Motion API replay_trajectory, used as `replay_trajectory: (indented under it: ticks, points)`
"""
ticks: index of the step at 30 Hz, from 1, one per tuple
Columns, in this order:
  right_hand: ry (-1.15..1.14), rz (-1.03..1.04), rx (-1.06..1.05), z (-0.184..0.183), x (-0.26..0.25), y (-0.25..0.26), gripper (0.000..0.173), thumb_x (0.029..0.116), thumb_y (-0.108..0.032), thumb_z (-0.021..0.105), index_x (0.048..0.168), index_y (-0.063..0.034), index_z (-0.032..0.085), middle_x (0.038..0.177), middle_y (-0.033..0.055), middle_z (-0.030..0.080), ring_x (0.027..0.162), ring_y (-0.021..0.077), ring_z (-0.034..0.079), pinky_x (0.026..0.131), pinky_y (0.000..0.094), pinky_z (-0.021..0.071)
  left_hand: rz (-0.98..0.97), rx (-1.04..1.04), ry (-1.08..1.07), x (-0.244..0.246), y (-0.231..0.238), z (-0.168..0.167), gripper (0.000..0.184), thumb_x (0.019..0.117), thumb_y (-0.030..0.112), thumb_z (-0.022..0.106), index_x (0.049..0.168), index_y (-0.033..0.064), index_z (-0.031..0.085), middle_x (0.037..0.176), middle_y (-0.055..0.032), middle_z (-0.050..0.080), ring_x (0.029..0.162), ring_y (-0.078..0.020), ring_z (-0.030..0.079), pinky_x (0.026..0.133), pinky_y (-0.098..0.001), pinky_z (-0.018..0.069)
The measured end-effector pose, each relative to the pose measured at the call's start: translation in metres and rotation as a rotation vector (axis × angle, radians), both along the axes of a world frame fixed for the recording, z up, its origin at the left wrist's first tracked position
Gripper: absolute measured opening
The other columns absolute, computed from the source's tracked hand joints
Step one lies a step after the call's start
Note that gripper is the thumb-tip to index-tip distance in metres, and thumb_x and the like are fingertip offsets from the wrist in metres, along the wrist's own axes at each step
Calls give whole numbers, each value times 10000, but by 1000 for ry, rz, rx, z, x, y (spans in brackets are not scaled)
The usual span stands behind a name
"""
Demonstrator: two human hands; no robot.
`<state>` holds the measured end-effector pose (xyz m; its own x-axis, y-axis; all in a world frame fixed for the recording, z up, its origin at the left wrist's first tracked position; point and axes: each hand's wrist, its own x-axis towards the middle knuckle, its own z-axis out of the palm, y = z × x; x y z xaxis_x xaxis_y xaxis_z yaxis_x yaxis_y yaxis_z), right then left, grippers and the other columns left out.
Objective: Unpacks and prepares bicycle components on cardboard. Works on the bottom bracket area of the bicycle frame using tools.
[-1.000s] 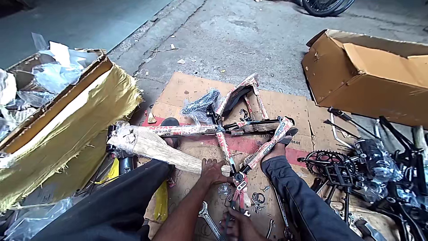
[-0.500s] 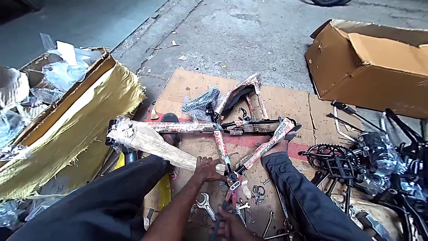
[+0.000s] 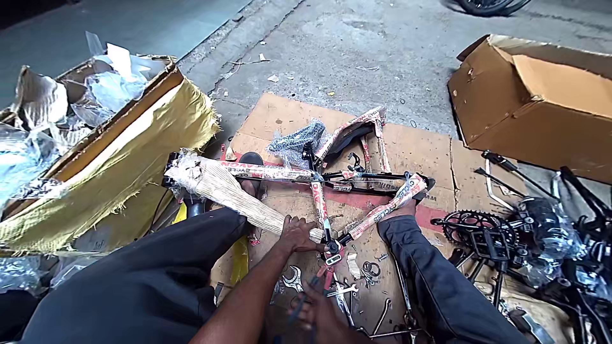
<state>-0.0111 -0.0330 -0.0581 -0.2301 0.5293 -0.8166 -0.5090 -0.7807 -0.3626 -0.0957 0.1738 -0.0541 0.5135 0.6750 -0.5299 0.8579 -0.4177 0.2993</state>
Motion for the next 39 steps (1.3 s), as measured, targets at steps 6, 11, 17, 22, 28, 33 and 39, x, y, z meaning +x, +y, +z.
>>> replay_trajectory:
  ticks: [6, 11, 17, 22, 28, 33, 39]
  points:
    - [329, 15, 106, -18, 1, 1, 550, 1066, -575, 348, 1125, -101, 621, 1028, 91, 732, 961, 210, 704, 775, 348, 568, -6, -13, 28, 1, 0, 0, 965, 598, 932, 657, 1376, 364, 599, 1248, -54, 661, 1209, -256, 566, 1143, -573, 277]
    - [55, 587, -26, -17, 133, -10, 637, 1008, -683, 404, 1029, -108, 678, 860, 53, 736, 637, 93, 656, 465, 207, 428, 43, 37, 18, 7, -8, -3, 1029, 528, 946, 676, 1366, 353, 620, 1222, -44, 673, 1197, -247, 576, 1146, -563, 283]
    - [98, -273, 9, -6, -53, 19, 393, 1080, -436, 465, 981, -85, 612, 805, 48, 672, 608, 117, 614, 466, 232, 443, 11, 7, -18, -1, 1, -5, 848, 685, 883, 652, 1345, 350, 627, 1208, -47, 670, 1176, -244, 579, 1139, -565, 282]
    - [317, 32, 84, -16, 7, -2, 735, 1030, -689, 239, 1130, -80, 639, 1050, 124, 735, 980, 260, 710, 765, 406, 578, 34, 17, -31, -1, -5, 2, 863, 655, 870, 697, 1311, 310, 657, 1196, -50, 675, 1177, -257, 575, 1143, -565, 267]
    - [59, 540, 2, -11, 127, -12, 610, 1007, -666, 447, 1051, -100, 670, 853, 61, 734, 639, 103, 667, 458, 208, 436, 74, 51, -6, 8, -7, -7, 997, 529, 948, 671, 1314, 333, 657, 1186, -31, 678, 1191, -242, 575, 1156, -555, 271]
    - [99, -282, 13, -1, -50, 19, 389, 1078, -432, 475, 1027, -75, 620, 814, 47, 684, 620, 106, 621, 479, 222, 445, 21, -25, -6, 3, 5, -7, 919, 631, 897, 677, 1351, 329, 615, 1235, -60, 652, 1214, -265, 553, 1161, -585, 237]
    - [402, 110, 167, -15, 25, -6, 622, 1044, -618, 315, 1235, -94, 590, 1158, 128, 721, 1104, 298, 687, 932, 488, 565, 68, 1, -21, 5, -1, -4, 913, 585, 883, 727, 1299, 318, 654, 1189, -39, 671, 1185, -246, 565, 1150, -572, 255]
